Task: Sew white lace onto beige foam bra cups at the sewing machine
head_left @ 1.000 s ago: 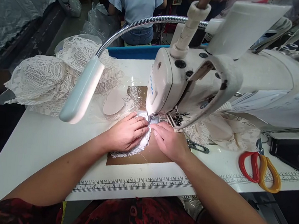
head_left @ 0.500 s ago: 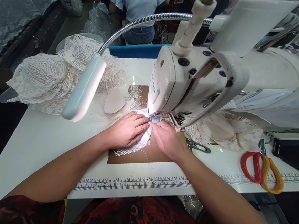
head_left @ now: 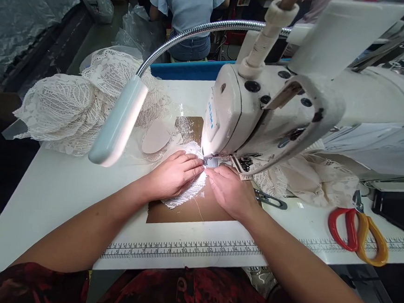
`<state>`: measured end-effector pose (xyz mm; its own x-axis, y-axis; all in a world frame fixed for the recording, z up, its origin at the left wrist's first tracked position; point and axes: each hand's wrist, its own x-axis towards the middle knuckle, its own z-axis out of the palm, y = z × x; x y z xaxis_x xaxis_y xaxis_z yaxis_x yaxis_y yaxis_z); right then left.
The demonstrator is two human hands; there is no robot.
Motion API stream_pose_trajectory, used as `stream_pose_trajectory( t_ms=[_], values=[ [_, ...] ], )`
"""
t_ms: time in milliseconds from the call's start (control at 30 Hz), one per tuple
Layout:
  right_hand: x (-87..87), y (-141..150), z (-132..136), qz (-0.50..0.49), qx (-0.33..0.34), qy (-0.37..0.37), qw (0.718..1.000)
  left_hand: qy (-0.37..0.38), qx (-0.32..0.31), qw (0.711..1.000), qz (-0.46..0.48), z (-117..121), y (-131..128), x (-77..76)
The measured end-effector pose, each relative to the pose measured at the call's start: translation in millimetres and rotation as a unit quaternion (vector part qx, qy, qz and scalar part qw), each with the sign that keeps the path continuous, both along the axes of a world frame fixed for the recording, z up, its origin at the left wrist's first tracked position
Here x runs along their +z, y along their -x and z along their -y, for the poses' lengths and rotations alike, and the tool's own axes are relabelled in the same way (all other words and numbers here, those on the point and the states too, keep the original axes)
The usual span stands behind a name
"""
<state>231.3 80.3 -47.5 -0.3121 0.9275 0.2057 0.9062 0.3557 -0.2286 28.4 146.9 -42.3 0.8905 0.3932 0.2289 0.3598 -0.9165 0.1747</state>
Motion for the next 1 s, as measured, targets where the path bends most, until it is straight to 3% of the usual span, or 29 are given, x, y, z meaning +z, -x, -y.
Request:
stream_pose_trajectory(
  t_ms=[567,800,1000],
  values=[
    [-4.3,-1.1,-5.5,-0.005,0.010,0.020,1.000,-0.022,0.069,0.997,-0.002,-2.8,3.2,-3.5],
    [-2.0,-4.3,-2.4,-0.029,0.010,0.001,1.000,-0.005,0.011,1.000,-0.014,0.3,7.6,4.5],
    [-2.6,-5.7,0.8,-0.035,0.014,0.002,0.999,0.055,0.009,0.998,0.031,4.0,7.1,6.8]
  ],
)
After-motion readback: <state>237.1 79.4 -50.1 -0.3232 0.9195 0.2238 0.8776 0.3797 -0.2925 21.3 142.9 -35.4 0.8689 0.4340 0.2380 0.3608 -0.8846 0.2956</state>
